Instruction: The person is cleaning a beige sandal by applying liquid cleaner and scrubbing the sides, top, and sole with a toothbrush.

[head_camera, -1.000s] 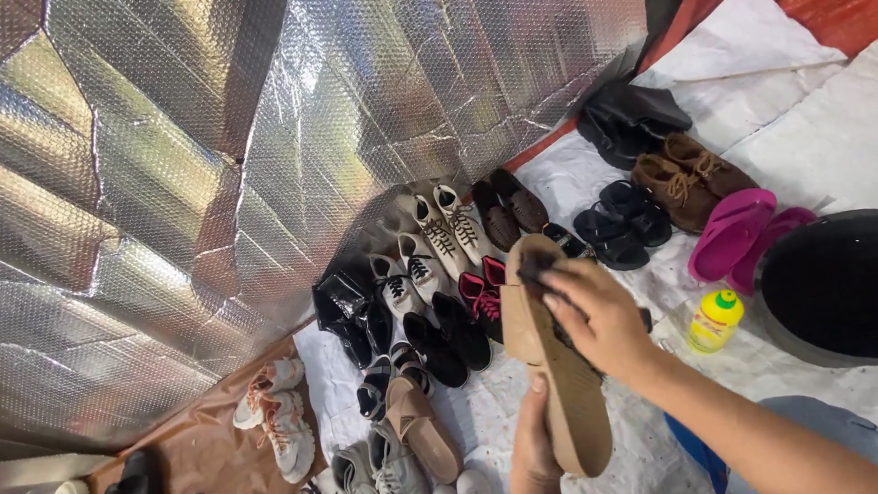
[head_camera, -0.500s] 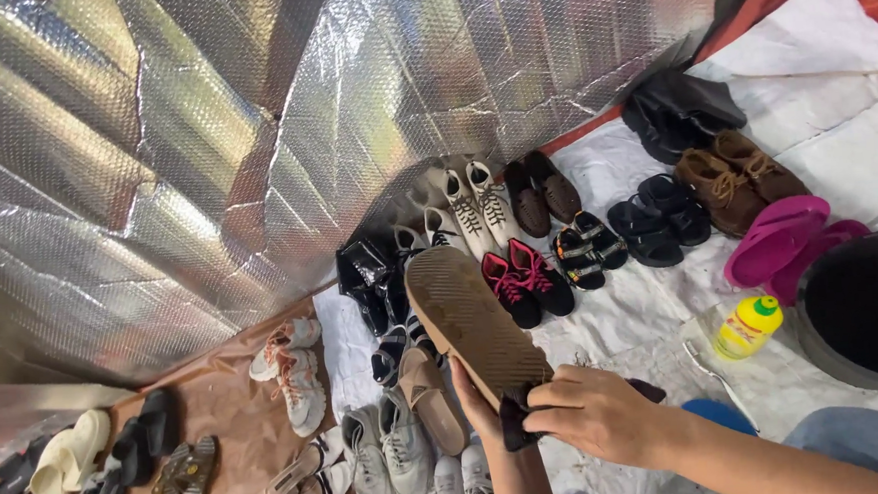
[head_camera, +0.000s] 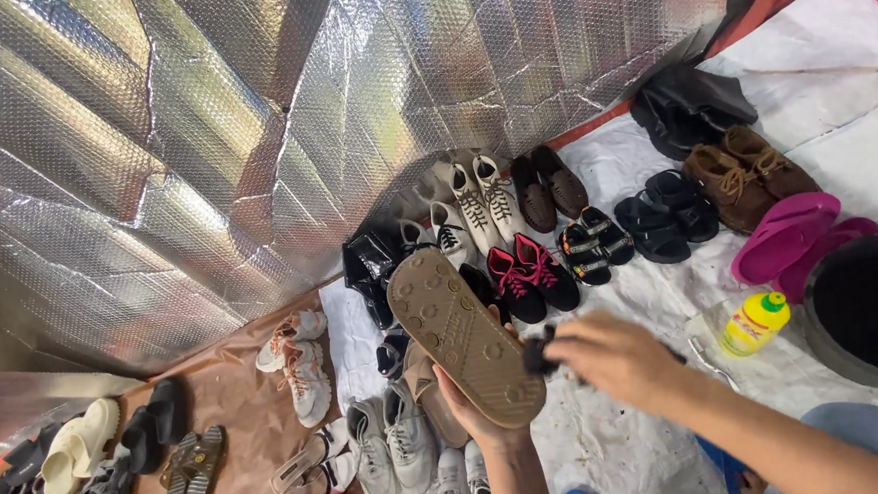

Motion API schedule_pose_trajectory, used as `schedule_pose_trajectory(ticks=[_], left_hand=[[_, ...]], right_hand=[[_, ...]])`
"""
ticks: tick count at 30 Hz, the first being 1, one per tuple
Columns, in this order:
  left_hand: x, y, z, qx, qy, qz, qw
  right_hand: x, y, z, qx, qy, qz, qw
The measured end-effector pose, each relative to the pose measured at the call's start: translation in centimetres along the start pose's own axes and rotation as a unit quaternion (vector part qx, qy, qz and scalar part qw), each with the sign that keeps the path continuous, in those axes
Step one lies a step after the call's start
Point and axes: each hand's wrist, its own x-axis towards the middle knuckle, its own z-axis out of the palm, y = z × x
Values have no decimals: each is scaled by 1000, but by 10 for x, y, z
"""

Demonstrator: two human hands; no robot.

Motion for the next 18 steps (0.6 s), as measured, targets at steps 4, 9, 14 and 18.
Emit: schedule_pose_trajectory(ticks=[4, 9, 14, 18], left_hand=[[-8, 8, 22, -12, -20, -48, 999], [-13, -3, -31, 23, 67, -96, 993], [-20, -23, -36, 69, 48, -179, 980], [-25, -28, -53, 144, 106, -278, 944]], right_hand=[[0, 15, -25, 6, 21, 152, 988], [14, -18, -33, 8, 67, 82, 994], [14, -10, -16, -51, 73, 57, 994], [8, 38, -25, -140, 123, 131, 974]])
